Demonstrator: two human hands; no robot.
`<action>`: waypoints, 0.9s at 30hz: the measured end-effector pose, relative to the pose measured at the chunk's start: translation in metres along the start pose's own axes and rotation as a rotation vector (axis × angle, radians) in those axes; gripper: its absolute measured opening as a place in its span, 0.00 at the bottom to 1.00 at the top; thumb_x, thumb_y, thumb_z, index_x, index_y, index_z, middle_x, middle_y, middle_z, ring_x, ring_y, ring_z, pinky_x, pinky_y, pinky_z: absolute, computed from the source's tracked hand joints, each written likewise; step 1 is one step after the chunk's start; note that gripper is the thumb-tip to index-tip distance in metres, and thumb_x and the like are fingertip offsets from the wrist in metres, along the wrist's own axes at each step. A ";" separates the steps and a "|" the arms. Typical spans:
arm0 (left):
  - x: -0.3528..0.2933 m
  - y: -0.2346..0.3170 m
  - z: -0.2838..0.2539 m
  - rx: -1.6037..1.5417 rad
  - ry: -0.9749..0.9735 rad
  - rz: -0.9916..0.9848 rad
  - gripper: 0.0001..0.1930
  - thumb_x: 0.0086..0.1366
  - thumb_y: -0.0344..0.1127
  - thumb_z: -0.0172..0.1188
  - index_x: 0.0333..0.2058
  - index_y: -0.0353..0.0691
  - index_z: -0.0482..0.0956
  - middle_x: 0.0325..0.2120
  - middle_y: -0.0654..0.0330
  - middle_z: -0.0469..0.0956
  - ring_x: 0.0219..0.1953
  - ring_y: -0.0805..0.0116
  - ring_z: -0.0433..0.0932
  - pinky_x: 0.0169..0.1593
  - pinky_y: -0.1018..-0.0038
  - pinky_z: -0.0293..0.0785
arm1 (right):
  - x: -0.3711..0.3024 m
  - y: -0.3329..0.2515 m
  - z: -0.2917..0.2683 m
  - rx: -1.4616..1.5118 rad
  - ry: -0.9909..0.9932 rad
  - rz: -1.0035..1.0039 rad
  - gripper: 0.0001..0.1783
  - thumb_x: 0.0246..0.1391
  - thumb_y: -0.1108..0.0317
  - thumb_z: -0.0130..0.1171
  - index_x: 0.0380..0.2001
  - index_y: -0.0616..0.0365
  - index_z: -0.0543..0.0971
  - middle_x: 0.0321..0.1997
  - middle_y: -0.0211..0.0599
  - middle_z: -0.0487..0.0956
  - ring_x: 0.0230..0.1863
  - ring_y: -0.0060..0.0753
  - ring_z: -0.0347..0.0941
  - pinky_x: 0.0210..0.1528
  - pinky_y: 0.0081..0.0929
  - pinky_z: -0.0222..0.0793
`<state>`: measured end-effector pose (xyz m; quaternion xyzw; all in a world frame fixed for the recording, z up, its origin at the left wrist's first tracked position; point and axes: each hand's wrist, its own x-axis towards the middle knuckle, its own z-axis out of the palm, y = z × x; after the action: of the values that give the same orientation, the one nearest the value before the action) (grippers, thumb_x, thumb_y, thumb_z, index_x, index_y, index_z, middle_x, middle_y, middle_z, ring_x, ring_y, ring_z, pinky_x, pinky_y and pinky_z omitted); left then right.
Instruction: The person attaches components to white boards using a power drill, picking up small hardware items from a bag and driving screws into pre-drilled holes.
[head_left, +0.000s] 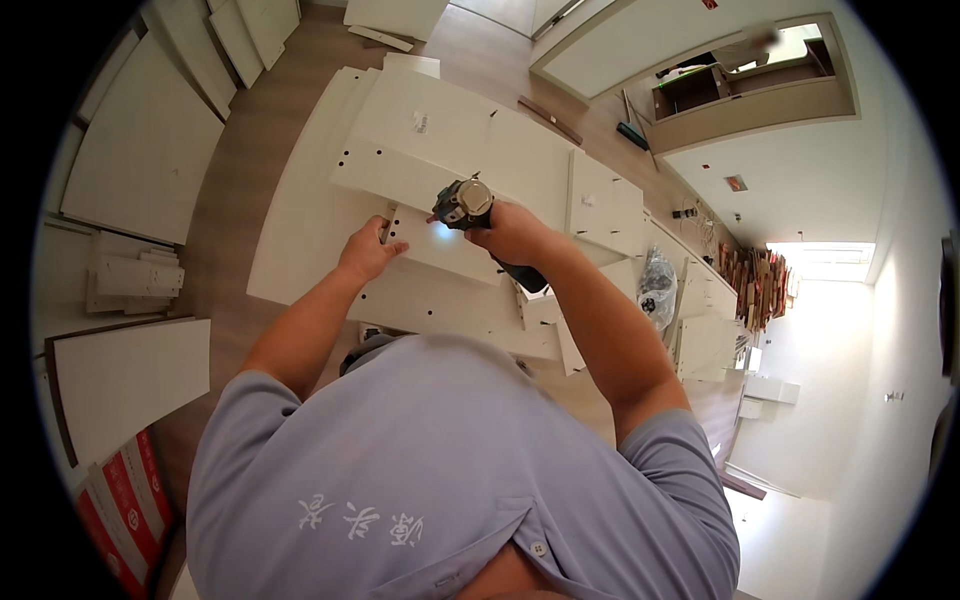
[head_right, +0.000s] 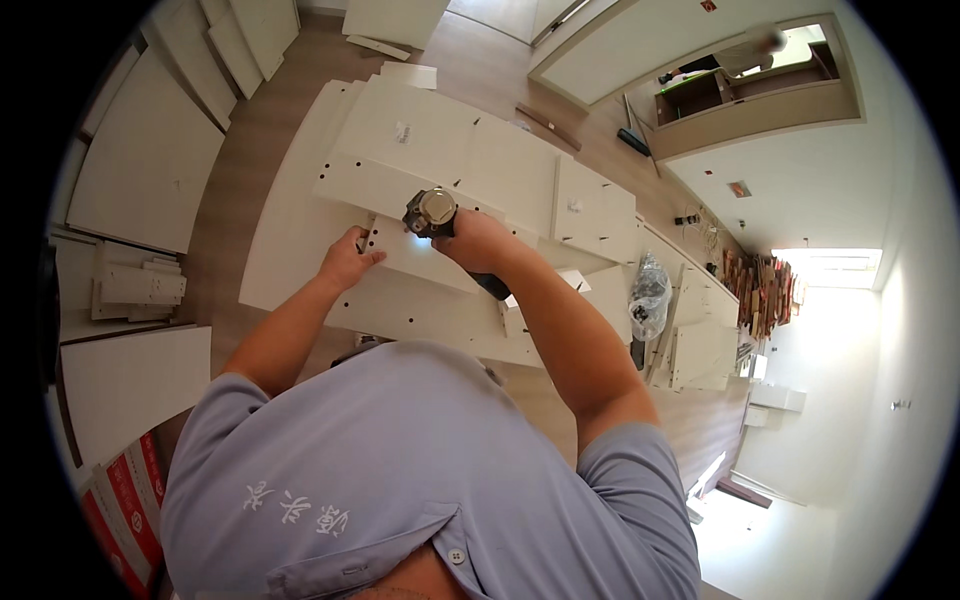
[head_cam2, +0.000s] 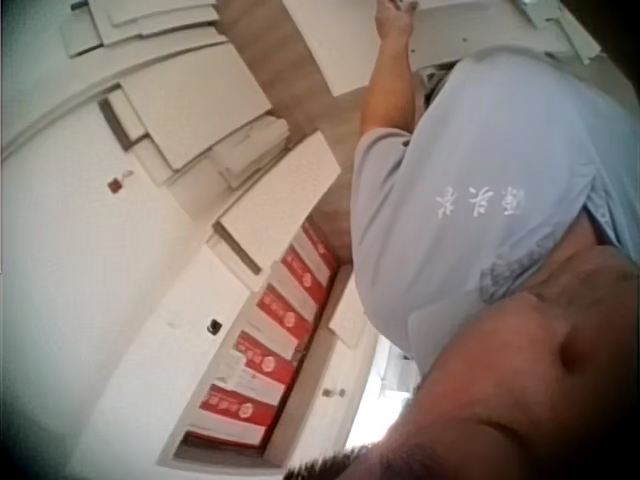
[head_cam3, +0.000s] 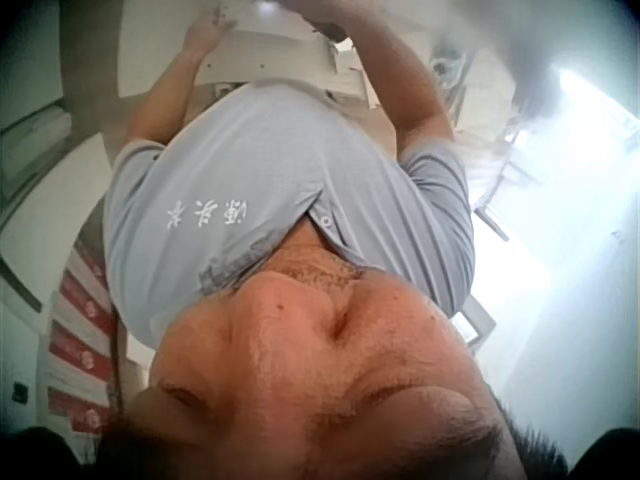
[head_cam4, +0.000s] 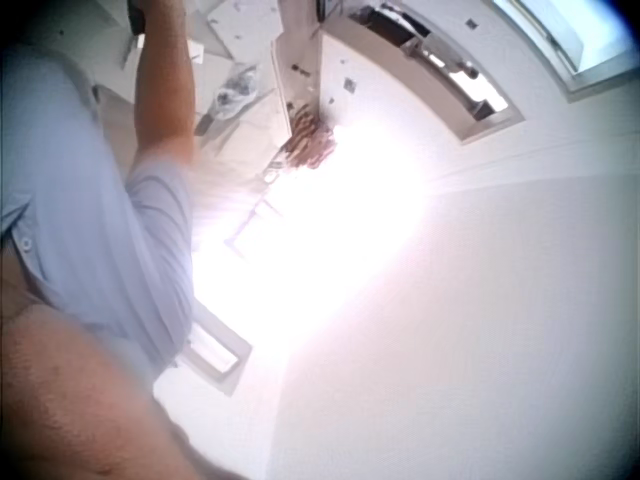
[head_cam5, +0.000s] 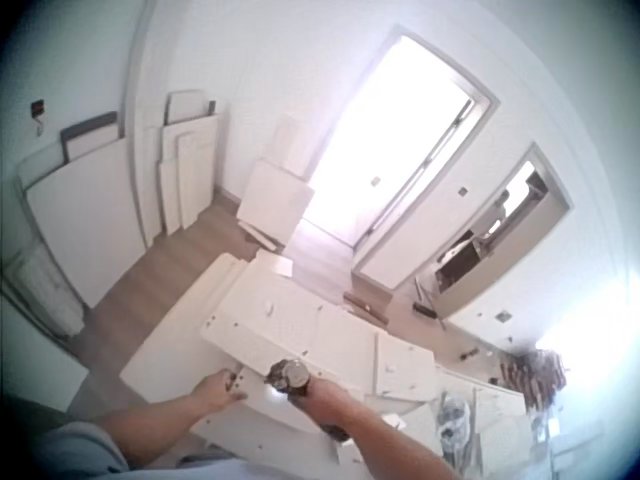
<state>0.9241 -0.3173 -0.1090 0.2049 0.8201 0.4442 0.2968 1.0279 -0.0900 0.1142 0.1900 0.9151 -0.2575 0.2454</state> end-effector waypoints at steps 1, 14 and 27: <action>0.000 -0.002 0.002 -0.014 -0.001 -0.003 0.30 0.61 0.49 0.78 0.53 0.36 0.77 0.40 0.50 0.86 0.42 0.56 0.86 0.48 0.63 0.80 | 0.001 0.000 -0.001 -0.011 -0.004 -0.004 0.21 0.61 0.56 0.66 0.50 0.61 0.83 0.46 0.54 0.86 0.49 0.55 0.82 0.54 0.46 0.77; -0.010 0.001 -0.011 -0.302 0.081 -0.155 0.25 0.66 0.48 0.72 0.52 0.36 0.78 0.37 0.52 0.84 0.37 0.61 0.83 0.43 0.70 0.81 | -0.045 -0.009 -0.033 0.114 0.040 -0.082 0.20 0.61 0.59 0.68 0.51 0.59 0.82 0.43 0.44 0.86 0.46 0.45 0.82 0.50 0.41 0.77; -0.046 -0.021 -0.027 -1.562 -0.079 -0.551 0.11 0.81 0.33 0.50 0.52 0.34 0.77 0.51 0.53 0.82 0.55 0.59 0.83 0.47 0.76 0.90 | -0.099 0.019 0.046 0.947 -0.033 -0.061 0.16 0.63 0.73 0.64 0.54 0.62 0.81 0.46 0.34 0.86 0.38 0.26 0.80 0.44 0.31 0.80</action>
<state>0.9384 -0.3721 -0.1013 -0.2533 0.2852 0.7898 0.4804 1.1330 -0.1226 0.1266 0.2497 0.6984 -0.6563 0.1386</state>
